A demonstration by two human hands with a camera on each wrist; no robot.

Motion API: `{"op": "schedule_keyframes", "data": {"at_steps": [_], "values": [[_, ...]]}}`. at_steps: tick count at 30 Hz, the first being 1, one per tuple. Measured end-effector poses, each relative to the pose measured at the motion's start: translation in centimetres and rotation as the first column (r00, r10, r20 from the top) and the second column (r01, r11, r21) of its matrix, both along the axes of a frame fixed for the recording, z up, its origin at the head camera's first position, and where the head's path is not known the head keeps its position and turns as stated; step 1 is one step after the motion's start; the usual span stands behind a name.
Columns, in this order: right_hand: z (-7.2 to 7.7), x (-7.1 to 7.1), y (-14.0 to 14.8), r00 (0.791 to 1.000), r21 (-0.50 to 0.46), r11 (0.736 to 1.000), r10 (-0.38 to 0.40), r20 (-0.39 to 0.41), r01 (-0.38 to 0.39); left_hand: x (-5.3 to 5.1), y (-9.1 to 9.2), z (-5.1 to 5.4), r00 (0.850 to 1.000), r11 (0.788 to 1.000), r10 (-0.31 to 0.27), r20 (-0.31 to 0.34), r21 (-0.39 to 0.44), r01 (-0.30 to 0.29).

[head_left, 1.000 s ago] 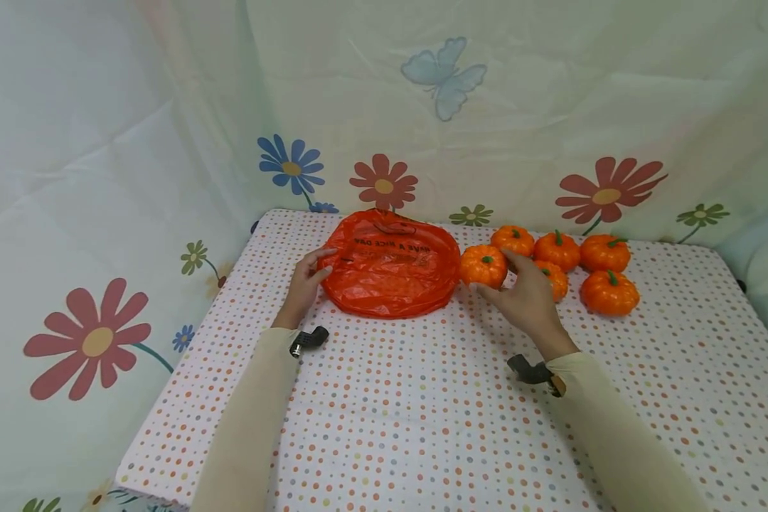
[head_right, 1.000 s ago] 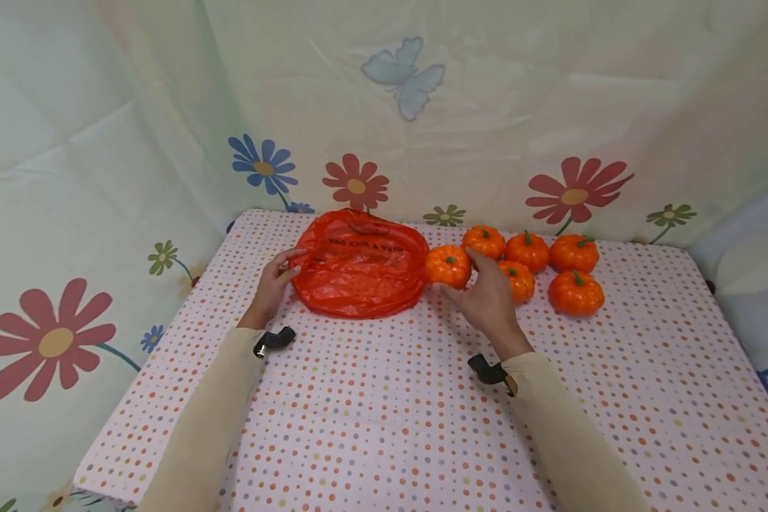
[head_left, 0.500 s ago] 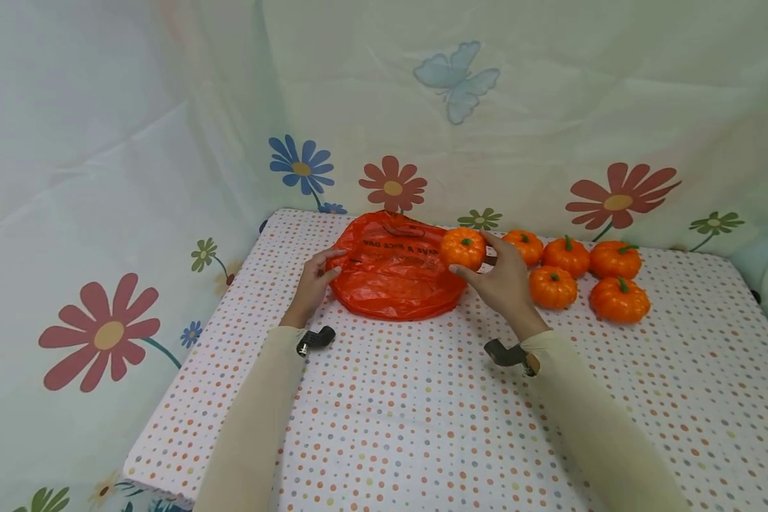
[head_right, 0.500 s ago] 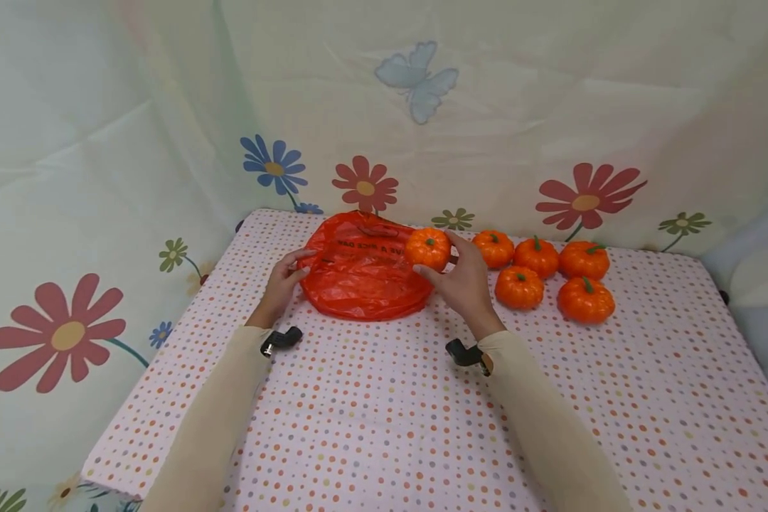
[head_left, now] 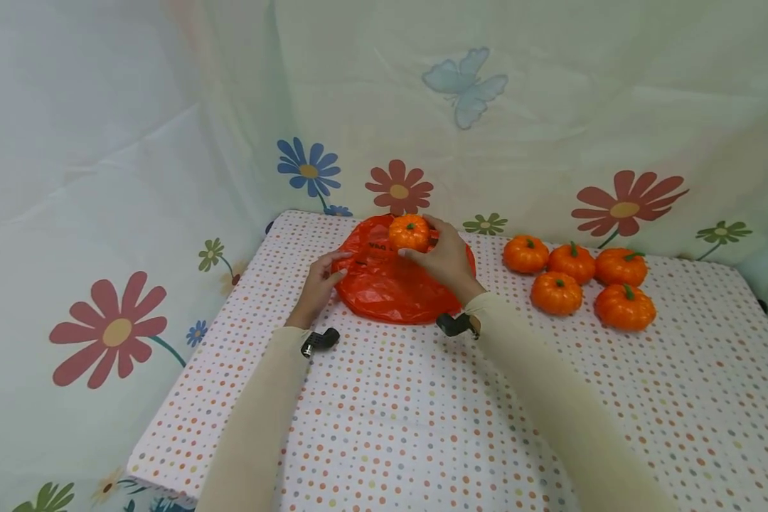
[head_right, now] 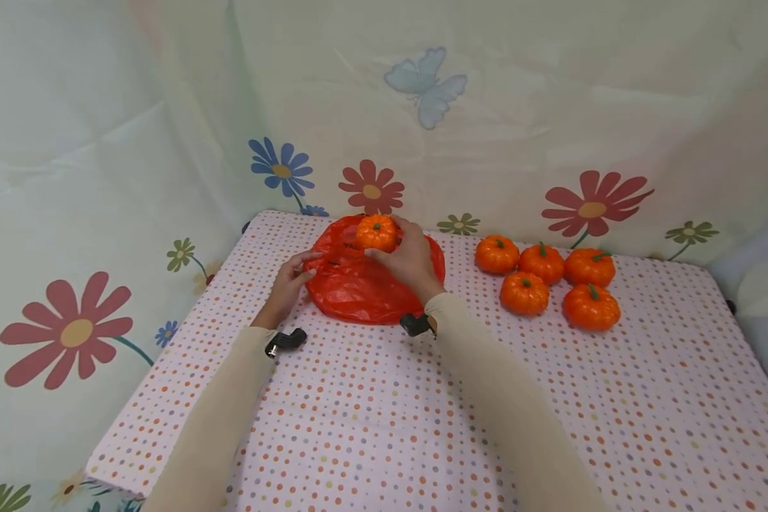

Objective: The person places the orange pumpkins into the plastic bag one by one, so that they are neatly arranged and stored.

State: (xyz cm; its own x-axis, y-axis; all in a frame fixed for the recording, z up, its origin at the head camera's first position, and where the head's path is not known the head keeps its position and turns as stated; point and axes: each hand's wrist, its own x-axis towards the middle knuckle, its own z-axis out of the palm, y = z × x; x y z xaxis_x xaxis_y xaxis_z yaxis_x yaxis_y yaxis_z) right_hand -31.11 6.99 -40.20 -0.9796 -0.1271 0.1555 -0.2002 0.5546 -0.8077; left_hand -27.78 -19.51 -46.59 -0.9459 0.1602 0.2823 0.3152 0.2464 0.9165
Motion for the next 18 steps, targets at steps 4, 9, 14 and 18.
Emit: {"op": "schedule_keyframes", "data": {"at_steps": [4,9,14,18], "values": [[-0.6,-1.0,-1.6,0.999,-0.004,1.000,0.005,0.044,-0.004,0.0,0.1,0.1,1.000,1.000,-0.008,0.006,0.003,0.008],[-1.8,-1.8,-2.7,0.992,0.017,1.000,-0.004,0.127,0.002,-0.1,0.3,0.0,1.000,1.000,-0.008,-0.005,-0.002,0.008],[-3.0,-2.4,-3.6,0.978,0.076,0.997,-0.047,0.202,0.033,0.0,0.3,0.1,1.000,1.000,0.002,-0.011,-0.010,-0.002],[-3.6,-2.9,-4.4,0.975,0.070,0.996,-0.062,0.212,0.048,-0.1,0.2,0.0,1.000,1.000,0.016,-0.005,-0.022,-0.016]]}}
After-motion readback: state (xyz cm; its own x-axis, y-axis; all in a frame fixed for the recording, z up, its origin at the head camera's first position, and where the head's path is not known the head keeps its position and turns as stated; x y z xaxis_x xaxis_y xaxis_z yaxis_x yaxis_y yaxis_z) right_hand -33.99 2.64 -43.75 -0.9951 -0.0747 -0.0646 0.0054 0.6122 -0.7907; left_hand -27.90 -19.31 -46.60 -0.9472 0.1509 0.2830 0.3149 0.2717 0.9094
